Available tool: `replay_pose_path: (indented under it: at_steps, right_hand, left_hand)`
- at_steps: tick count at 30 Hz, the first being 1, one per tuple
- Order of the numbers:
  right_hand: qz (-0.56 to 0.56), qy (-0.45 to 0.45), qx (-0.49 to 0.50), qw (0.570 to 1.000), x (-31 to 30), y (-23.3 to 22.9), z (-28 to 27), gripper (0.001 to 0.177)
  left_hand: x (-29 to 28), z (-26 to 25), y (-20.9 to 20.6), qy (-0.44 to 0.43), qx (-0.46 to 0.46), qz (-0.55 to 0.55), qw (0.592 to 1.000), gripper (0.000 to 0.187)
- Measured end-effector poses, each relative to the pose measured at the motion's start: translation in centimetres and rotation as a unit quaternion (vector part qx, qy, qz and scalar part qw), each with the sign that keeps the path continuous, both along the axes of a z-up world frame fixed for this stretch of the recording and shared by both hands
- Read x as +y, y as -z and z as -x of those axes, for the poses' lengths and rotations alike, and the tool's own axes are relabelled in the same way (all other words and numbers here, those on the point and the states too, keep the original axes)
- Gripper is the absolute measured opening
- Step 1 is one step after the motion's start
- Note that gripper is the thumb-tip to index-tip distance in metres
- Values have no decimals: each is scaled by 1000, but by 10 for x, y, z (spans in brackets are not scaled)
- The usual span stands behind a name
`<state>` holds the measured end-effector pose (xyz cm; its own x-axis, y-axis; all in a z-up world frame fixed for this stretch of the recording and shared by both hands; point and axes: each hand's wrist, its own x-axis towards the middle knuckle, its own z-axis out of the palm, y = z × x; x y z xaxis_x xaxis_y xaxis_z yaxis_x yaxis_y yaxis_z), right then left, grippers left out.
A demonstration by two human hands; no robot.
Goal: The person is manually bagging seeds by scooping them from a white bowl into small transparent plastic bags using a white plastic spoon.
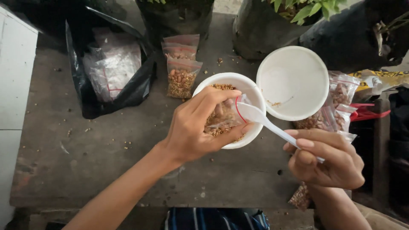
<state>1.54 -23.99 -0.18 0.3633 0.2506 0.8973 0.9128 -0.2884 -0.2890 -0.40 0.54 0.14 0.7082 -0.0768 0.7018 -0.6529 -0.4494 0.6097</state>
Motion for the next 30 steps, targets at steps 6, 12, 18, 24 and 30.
replay_pose_path:
  at_steps: [6, 12, 18, 24, 30]
  right_hand:
    - [-57, 212, 19, 975, 7, -9, -1, 34]
    - [-233, 62, 237, 941, -10, -14, -26, 27]
    - [-55, 118, 169, 977, -11, -12, -29, 20]
    - [164, 81, 63, 981, -5, -16, -24, 13]
    - [148, 76, 108, 980, 0, -8, -25, 21]
  left_hand:
    - [-2, -3, 1, 28, 13, 40, 999, 40]
    - [-5, -3, -12, -4, 118, 103, 988, 25]
    - [7, -14, 5, 276, 254, 617, 692, 50]
    - [15, -17, -6, 275, 312, 692, 590, 54]
    - [9, -15, -6, 236, 311, 630, 672, 53]
